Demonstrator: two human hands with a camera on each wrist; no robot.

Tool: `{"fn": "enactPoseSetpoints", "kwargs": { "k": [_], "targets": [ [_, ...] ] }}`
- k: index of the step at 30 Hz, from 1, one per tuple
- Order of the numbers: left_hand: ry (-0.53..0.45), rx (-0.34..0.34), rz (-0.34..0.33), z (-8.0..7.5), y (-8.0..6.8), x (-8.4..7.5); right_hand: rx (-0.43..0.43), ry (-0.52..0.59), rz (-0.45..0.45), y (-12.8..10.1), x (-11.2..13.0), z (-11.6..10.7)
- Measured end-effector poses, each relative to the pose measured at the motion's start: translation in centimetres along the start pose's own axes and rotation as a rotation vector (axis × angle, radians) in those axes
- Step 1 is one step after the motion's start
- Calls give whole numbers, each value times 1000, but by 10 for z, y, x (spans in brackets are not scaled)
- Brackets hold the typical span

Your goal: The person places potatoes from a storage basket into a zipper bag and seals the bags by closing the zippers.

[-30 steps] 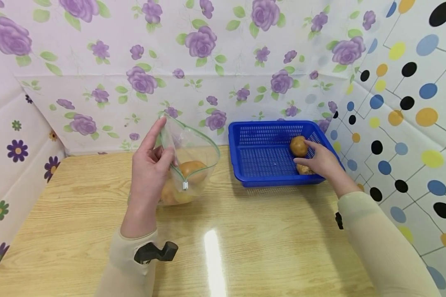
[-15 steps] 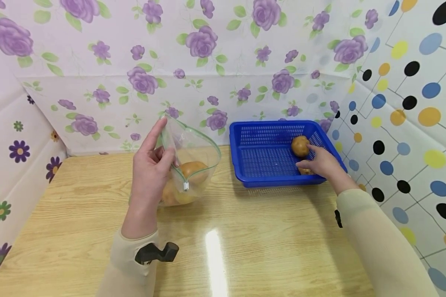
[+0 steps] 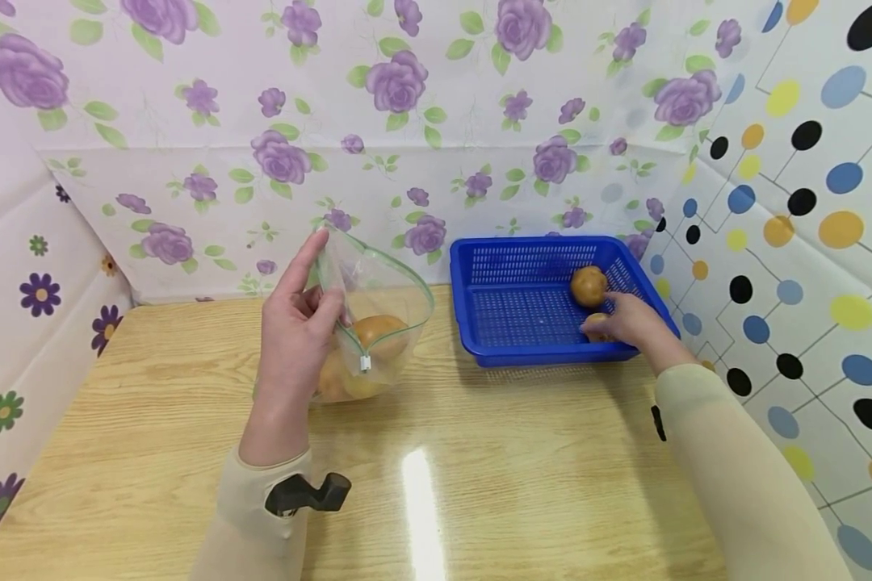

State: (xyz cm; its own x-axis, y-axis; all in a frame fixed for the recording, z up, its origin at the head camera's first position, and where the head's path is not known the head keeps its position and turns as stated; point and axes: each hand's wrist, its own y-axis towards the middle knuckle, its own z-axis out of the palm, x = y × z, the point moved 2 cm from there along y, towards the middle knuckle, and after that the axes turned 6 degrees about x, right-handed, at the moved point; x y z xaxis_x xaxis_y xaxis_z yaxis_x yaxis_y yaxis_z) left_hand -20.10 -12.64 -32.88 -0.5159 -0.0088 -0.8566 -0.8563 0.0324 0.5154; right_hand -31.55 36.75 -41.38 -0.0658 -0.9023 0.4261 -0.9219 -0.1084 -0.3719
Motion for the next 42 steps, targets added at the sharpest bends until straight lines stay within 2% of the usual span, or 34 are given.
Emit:
{"fn": "enactPoseSetpoints", "kwargs": {
  "k": [12, 20, 32, 37, 42],
  "targets": [
    [8, 10, 10, -2, 0, 1, 20, -91, -41, 0, 3, 4],
    [17, 11, 11, -2, 1, 2, 26, -88, -48, 1, 4, 4],
    [22, 6, 20, -2, 1, 2, -16, 39, -46, -1, 4, -1],
    [13, 8, 18, -2, 1, 2, -46, 104, -57, -7, 16, -5],
    [6, 9, 18, -2, 1, 2, -106, 158, -118, -16, 36, -8]
  ]
}}
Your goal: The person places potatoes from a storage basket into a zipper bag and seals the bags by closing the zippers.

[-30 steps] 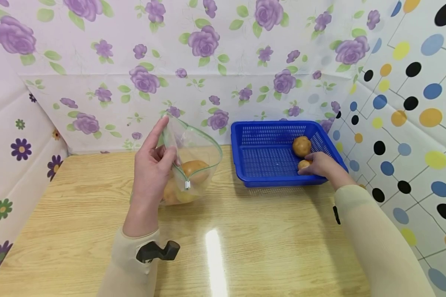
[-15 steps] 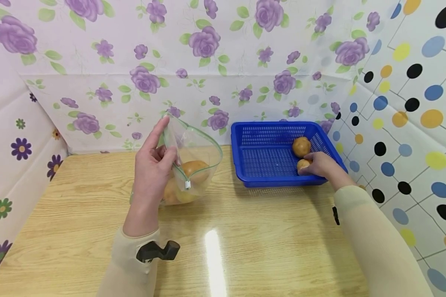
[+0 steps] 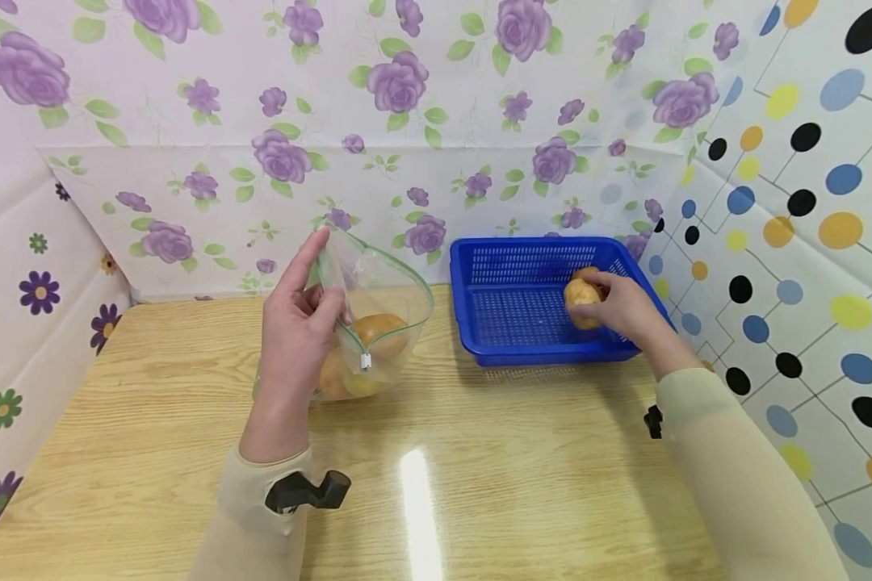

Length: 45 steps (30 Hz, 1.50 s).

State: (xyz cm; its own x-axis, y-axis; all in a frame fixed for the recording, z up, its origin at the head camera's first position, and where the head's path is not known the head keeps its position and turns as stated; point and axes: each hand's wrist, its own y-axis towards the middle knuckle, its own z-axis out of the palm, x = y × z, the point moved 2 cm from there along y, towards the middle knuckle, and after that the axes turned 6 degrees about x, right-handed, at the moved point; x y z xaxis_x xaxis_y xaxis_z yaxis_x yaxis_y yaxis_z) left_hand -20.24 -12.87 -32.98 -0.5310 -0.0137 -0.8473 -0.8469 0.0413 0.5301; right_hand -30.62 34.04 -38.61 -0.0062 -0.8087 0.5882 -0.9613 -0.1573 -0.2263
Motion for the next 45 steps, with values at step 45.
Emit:
{"fn": "enactPoseSetpoints", "kwargs": {
  "k": [45],
  "targets": [
    [-23, -9, -27, 2, -1, -1, -128, 302, -369, -44, 181, 33]
  ]
}}
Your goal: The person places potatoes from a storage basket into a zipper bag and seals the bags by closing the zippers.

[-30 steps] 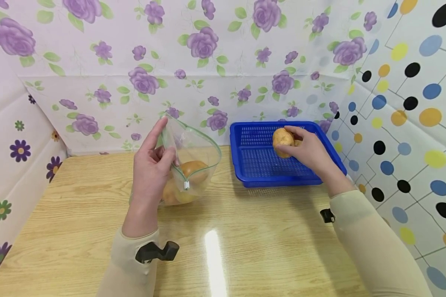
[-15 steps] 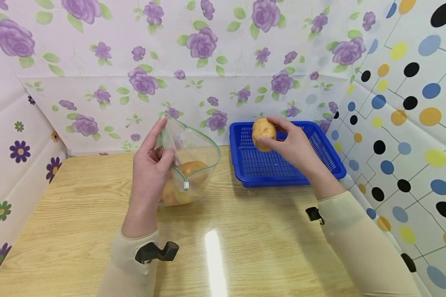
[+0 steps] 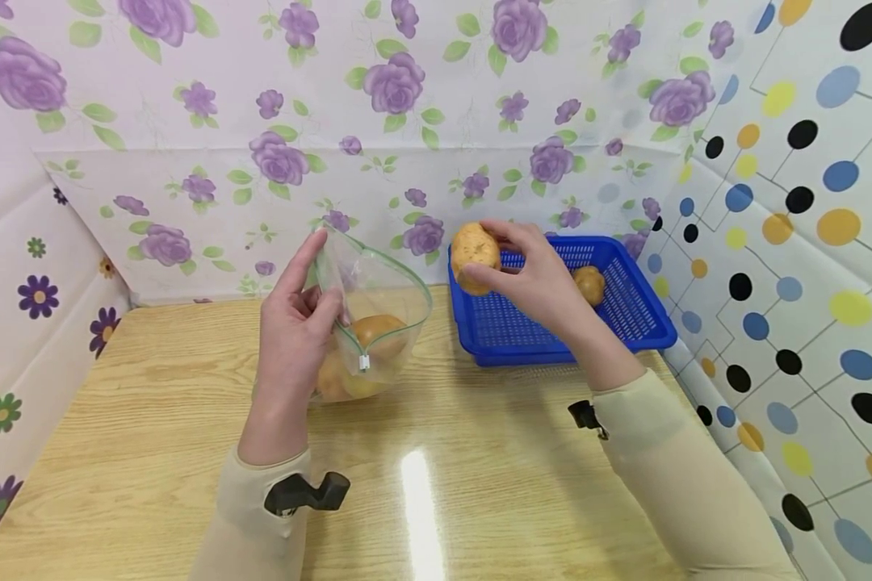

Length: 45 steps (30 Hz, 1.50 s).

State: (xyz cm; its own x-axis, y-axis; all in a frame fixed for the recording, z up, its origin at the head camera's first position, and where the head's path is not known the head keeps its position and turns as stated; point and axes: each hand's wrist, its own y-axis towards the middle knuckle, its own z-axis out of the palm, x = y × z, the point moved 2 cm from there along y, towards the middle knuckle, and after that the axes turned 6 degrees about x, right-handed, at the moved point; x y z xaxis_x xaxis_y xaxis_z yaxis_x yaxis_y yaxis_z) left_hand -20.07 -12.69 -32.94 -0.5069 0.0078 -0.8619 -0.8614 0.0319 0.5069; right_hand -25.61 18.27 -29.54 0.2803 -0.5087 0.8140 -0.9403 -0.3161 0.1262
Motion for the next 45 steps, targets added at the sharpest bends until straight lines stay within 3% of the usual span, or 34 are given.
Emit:
{"fn": "enactPoseSetpoints", "kwargs": {
  "k": [12, 28, 36, 45],
  "targets": [
    [19, 1, 8, -1, 1, 0, 69, 79, -86, 9, 22, 31],
    [21, 0, -18, -1, 1, -2, 202, 105, -187, 18, 49, 70],
    [42, -2, -6, -2, 1, -2, 255, 48, -183, 20, 55, 80],
    [48, -10, -10, -3, 1, -3, 255, 11, -283, 22, 60, 89]
  ]
}}
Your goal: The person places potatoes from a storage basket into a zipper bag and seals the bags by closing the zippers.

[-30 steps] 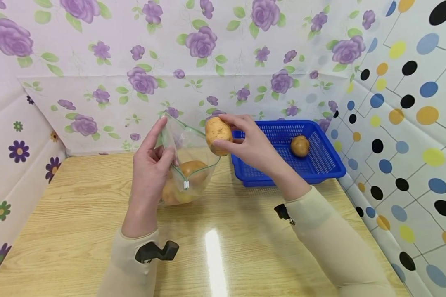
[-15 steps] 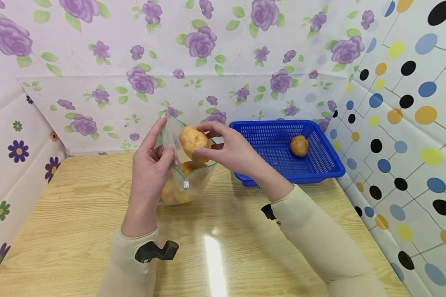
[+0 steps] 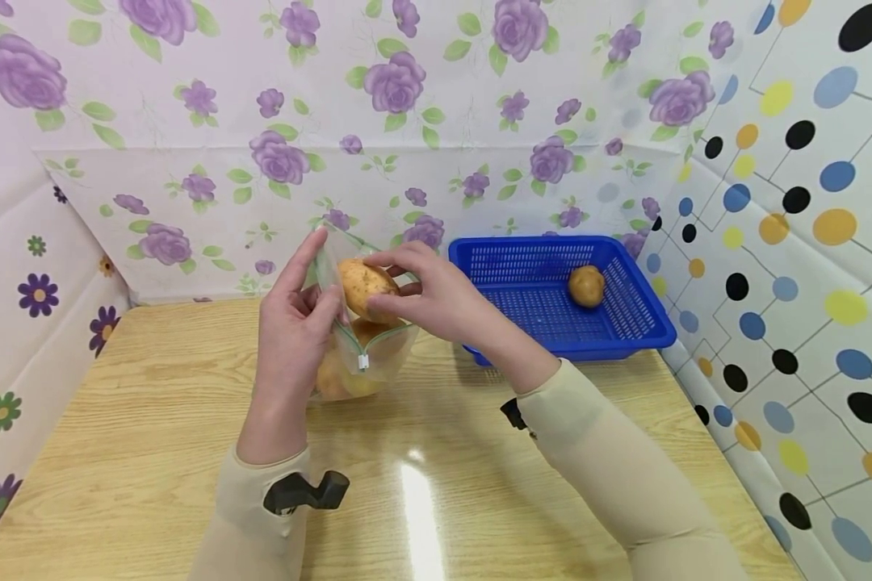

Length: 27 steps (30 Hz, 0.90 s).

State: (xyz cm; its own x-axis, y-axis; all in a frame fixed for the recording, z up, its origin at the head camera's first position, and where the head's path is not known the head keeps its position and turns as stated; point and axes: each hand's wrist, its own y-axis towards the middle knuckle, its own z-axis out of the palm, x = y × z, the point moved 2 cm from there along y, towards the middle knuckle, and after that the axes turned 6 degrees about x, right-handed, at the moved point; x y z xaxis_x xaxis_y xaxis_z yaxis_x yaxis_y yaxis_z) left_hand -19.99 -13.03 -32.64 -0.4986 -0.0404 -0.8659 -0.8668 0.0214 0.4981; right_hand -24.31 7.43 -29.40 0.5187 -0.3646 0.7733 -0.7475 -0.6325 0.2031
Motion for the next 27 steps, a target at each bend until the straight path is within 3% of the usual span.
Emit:
{"fn": "enactPoseSetpoints", "kwargs": {
  "k": [9, 17, 22, 27],
  "targets": [
    [4, 0, -11, 0, -2, -1, -26, 4, 17, 2, 0, 5],
    [17, 9, 9, -2, 3, -2, 7, -61, 43, 3, 1, 7],
    [50, -15, 14, -8, 10, -9, 4, -57, -27, 3, 4, 5],
    [117, -35, 5, -17, 17, -22, -62, -52, -95, 2, 6, 2]
  ]
}}
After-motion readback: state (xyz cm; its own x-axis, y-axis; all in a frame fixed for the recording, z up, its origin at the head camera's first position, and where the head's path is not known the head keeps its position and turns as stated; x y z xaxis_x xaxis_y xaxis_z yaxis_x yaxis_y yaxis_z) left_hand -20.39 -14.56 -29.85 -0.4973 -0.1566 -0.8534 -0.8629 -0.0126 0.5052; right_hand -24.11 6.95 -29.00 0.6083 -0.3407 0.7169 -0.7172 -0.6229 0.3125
